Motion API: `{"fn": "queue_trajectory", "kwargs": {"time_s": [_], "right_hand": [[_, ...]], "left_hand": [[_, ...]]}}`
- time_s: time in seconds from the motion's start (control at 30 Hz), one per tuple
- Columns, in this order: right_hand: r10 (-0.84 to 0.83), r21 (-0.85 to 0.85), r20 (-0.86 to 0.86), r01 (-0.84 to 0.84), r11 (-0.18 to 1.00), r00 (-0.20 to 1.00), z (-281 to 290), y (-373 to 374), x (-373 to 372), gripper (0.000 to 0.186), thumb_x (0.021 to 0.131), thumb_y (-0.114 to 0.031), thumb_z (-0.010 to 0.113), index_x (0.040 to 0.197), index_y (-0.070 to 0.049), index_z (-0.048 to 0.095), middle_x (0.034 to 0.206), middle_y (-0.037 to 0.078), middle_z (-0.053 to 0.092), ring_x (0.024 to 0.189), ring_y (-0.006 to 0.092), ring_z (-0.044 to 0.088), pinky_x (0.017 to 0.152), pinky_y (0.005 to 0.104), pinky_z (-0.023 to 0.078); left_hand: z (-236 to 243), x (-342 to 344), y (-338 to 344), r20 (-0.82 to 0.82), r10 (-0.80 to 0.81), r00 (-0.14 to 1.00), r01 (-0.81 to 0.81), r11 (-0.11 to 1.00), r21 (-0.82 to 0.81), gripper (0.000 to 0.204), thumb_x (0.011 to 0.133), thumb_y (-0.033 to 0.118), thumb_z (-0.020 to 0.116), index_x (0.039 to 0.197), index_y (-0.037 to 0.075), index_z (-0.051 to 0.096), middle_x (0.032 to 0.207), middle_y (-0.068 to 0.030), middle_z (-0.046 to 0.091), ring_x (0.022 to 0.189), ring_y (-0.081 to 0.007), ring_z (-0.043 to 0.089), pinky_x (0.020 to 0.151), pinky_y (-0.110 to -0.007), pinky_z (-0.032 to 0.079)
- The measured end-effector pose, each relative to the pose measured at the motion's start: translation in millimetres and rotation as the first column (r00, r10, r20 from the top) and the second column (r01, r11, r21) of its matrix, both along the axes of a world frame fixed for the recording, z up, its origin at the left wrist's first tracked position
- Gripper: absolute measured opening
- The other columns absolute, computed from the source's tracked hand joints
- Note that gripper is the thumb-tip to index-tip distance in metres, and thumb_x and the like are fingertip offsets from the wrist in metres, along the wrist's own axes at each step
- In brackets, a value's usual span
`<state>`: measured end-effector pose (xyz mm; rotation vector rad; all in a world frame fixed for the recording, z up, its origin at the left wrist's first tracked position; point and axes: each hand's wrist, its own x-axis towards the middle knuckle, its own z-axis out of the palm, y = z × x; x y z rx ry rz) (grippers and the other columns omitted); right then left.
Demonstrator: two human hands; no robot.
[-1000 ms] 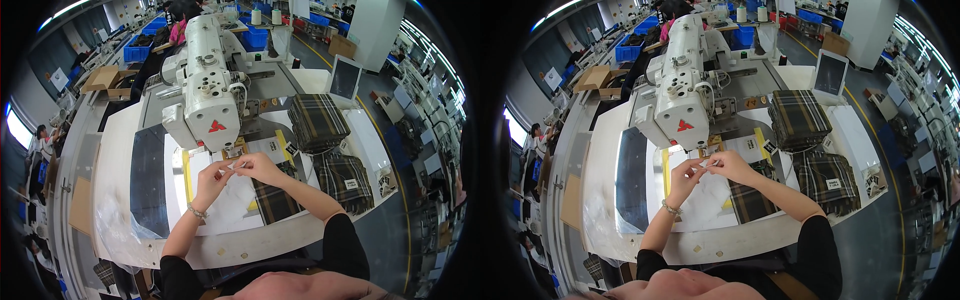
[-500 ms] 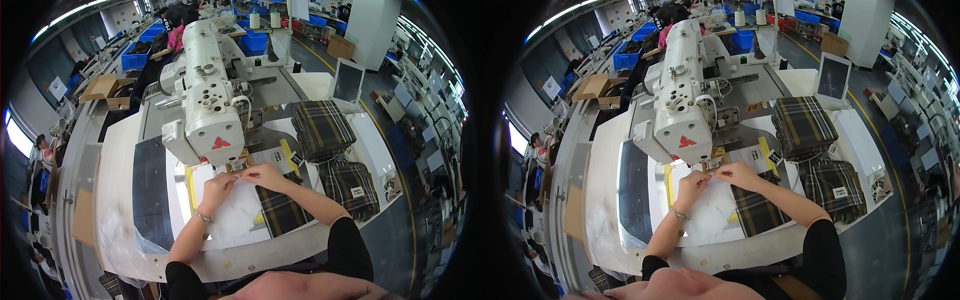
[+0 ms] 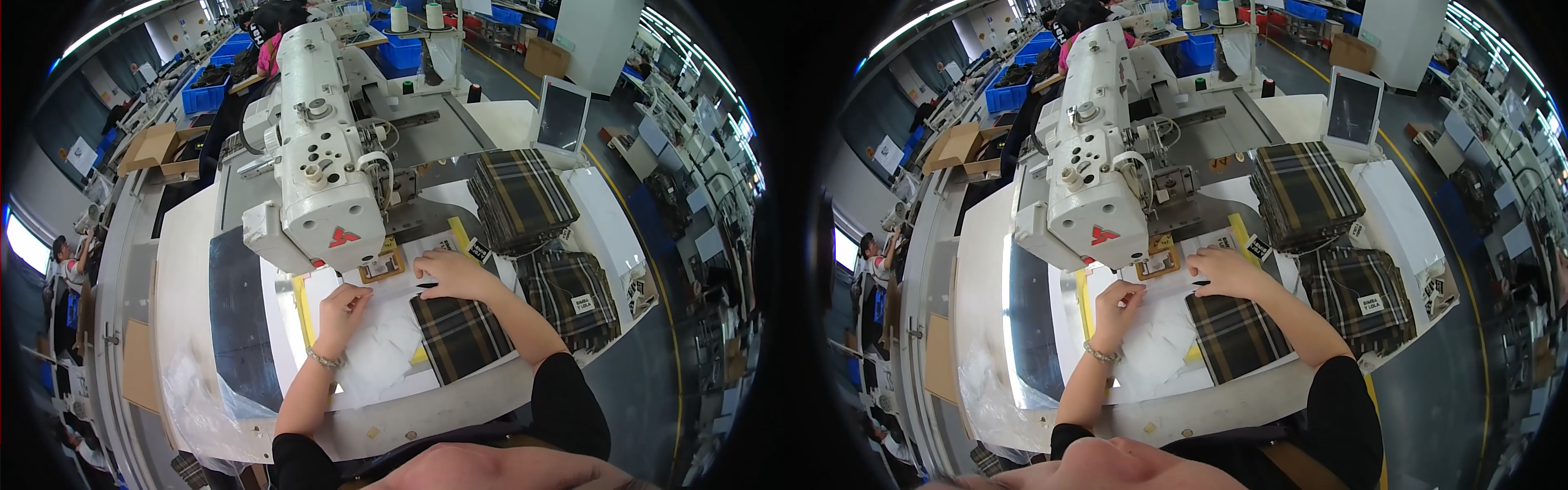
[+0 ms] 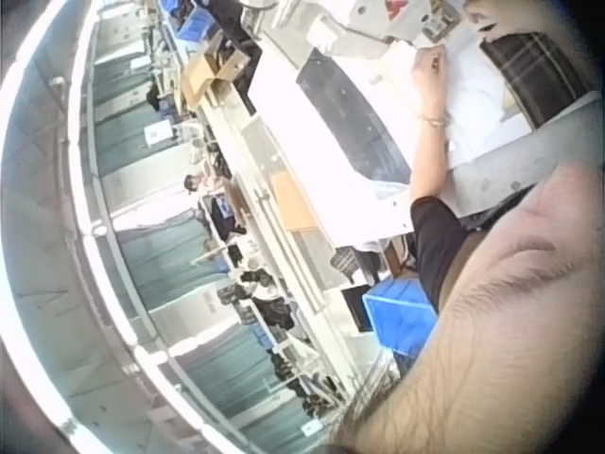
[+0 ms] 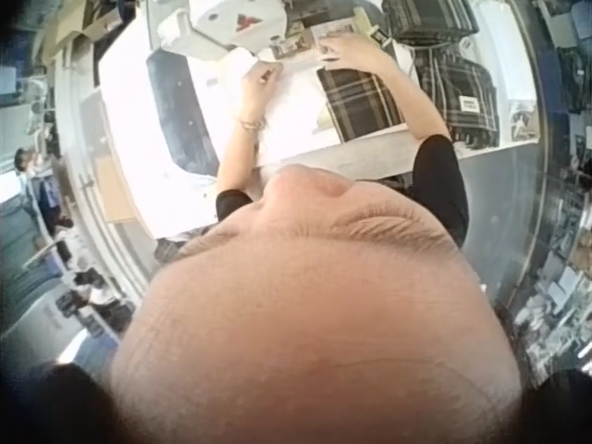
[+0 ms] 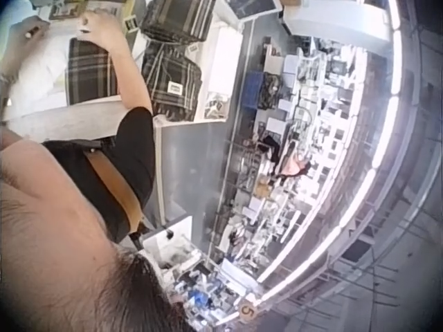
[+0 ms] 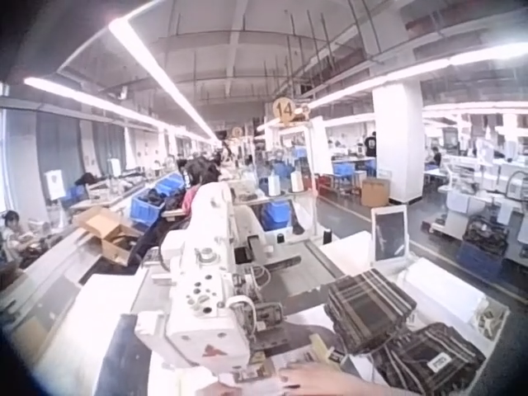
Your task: Sewing brand labels onto fabric pouch components using an industrial sewing machine.
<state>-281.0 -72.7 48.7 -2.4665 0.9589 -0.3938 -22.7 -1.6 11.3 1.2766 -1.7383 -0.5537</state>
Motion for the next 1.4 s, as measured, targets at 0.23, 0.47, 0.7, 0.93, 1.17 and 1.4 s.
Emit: {"fn": "queue_trajectory", "kwargs": {"time_s": [0.23, 0.47, 0.7, 0.93, 1.17, 1.4], "right_hand": [[0.022, 0.217, -0.088, -0.002, 0.976, 0.996, -7.6, -3.2, -3.1, 0.028, 0.073, -0.014, 0.076, 0.09, -0.005, 0.057, 0.09, 0.012, 0.065, 0.089, 0.0317, 0.062, 0.075, 0.0417, 0.048], [0.04, 0.196, -0.248, 0.01, 0.981, 0.968, 21.2, -3.3, -7.7, 0.033, 0.073, -0.015, 0.077, 0.096, -0.007, 0.055, 0.081, 0.01, 0.065, 0.079, 0.0304, 0.064, 0.071, 0.0423, 0.048], [-0.03, 0.083, 0.273, 0.008, 0.996, 0.962, 9.1, 18.6, 25.6, 0.032, 0.078, -0.018, 0.074, 0.106, -0.01, 0.059, 0.094, 0.004, 0.066, 0.083, 0.0313, 0.064, 0.076, 0.0393, 0.05], [-0.044, 0.194, 0.391, -0.036, 0.98, 0.92, -20.4, 19.7, 37.5, 0.01, 0.084, -0.012, 0.067, 0.09, -0.005, 0.063, 0.086, 0.008, 0.066, 0.078, 0.0294, 0.064, 0.069, 0.0359, 0.052], [0.06, -0.05, 0.4, -0.044, 0.998, 0.914, -30.1, 16.7, 32.4, 0.008, 0.085, -0.011, 0.065, 0.089, -0.004, 0.062, 0.091, 0.01, 0.068, 0.079, 0.0295, 0.066, 0.069, 0.0366, 0.053], [0.101, -0.393, 0.113, -0.049, 0.918, 0.988, -42.7, 19.1, 31.7, 0.006, 0.081, -0.009, 0.06, 0.083, -0.004, 0.061, 0.102, 0.01, 0.07, 0.082, 0.0242, 0.07, 0.064, 0.0336, 0.057]], "left_hand": [[-1.7, 2.6, 3.1, 0.001, 0.027, 1.0, -0.027, 0.999, 0.036, 0.015, 0.084, -0.007, 0.065, 0.097, -0.001, 0.071, 0.083, -0.0086, 0.067, 0.068, -0.0149, 0.065, 0.064, -0.025, 0.053], [-3.8, 2.9, -1.2, -0.007, -0.008, 1.0, 0.008, 1.0, -0.005, 0.011, 0.082, -0.004, 0.069, 0.09, 0.002, 0.072, 0.082, -0.0073, 0.069, 0.067, -0.0156, 0.066, 0.06, -0.025, 0.054], [-3.5, 0.8, 0.4, 0.094, -0.031, 0.995, 0.037, 0.998, -0.058, 0.012, 0.08, -0.006, 0.07, 0.088, 0.002, 0.071, 0.083, -0.0064, 0.068, 0.07, -0.0161, 0.066, 0.06, -0.025, 0.054], [-2.4, -1.5, 0.5, 0.093, -0.07, 0.993, 0.083, 0.986, -0.144, 0.014, 0.077, -0.008, 0.071, 0.087, 0.002, 0.07, 0.089, -0.0089, 0.07, 0.077, -0.019, 0.069, 0.062, -0.026, 0.056], [-5.5, 2.3, -0.5, 0.147, -0.179, 0.973, 0.191, 0.979, -0.076, 0.016, 0.078, -0.007, 0.069, 0.089, 0.004, 0.071, 0.1, -0.0109, 0.073, 0.084, -0.022, 0.071, 0.066, -0.028, 0.059], [-5.7, -2.2, -7.7, 0.437, -0.212, 0.874, 0.308, 0.937, -0.163, 0.015, 0.079, 0.005, 0.072, 0.094, 0.005, 0.071, 0.105, -0.0096, 0.072, 0.086, -0.0252, 0.071, 0.075, -0.032, 0.058]]}}
